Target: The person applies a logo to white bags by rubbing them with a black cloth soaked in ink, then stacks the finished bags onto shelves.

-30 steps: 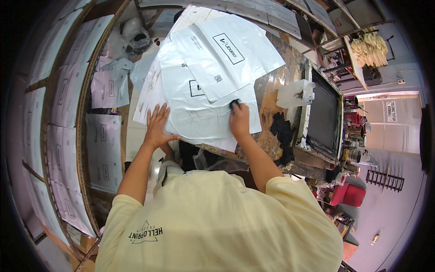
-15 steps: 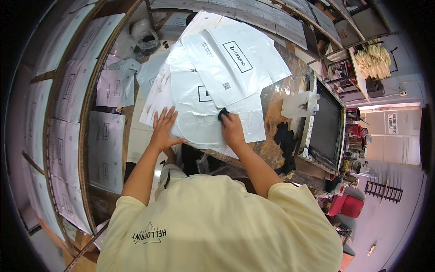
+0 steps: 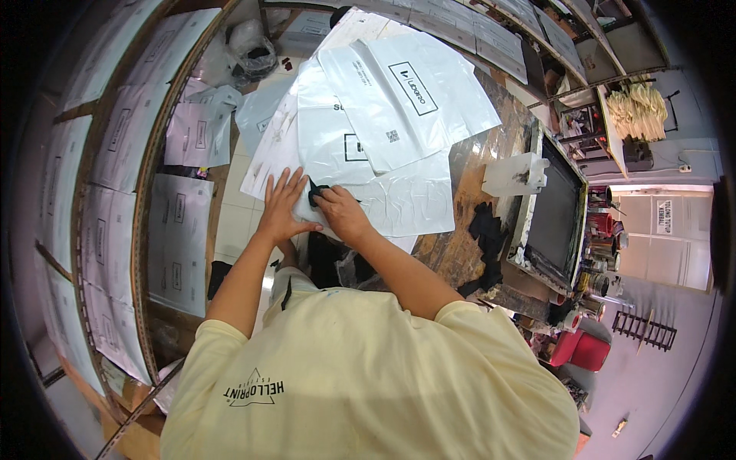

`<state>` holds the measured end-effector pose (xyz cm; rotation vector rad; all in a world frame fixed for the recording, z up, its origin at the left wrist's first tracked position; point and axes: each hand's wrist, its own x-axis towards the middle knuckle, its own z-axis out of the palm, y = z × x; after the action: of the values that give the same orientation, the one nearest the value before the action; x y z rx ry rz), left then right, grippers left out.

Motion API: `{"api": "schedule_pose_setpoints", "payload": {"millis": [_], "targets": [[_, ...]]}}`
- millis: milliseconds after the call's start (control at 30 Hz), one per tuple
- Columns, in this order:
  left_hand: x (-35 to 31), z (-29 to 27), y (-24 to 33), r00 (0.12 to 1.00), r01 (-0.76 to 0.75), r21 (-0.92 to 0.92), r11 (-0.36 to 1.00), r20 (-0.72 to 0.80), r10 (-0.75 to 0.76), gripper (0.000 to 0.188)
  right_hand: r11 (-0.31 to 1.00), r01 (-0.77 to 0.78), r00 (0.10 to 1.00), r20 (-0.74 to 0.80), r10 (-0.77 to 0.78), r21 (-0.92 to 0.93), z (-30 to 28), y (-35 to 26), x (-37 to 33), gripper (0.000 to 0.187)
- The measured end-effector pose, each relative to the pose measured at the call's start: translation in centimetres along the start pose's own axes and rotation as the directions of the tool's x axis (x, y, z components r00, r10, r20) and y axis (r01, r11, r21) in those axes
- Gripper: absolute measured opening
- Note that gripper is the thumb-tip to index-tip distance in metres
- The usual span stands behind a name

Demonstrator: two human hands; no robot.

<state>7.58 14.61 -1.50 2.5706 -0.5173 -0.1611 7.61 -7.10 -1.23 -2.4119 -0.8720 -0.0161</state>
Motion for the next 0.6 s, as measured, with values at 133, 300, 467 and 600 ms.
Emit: {"api": "schedule_pose_setpoints", "payload": {"millis": [133,300,467,600], "targets": [[-0.2,0.1,-0.2,1.000,-0.021,-0.018,1.000,-0.002,0.021,0.131,0.985,-0.171,0.955,-0.247,0.165,-0.003,-2.3,4.5,-4.3,0.035],[0.0,0.5,-0.5,1.000,-0.014,0.008,1.000,0.001,0.014,0.131,0.978,-0.191,0.961,-0.220,0.168,-0.089,-5.9,6.8,-6.7,0.036],[0.0,0.1,-0.2,1.000,-0.001,0.035,0.999,0.028,0.000,0.134,0.994,0.112,0.991,-0.077,-0.111,0.011,0.1,0.8,-0.4,0.030],[-0.1,0.3,-0.5,1.000,-0.006,0.036,0.999,0.028,0.005,0.136,0.999,0.040,0.999,-0.027,-0.040,-0.031,-1.3,1.0,-3.0,0.033]]}}
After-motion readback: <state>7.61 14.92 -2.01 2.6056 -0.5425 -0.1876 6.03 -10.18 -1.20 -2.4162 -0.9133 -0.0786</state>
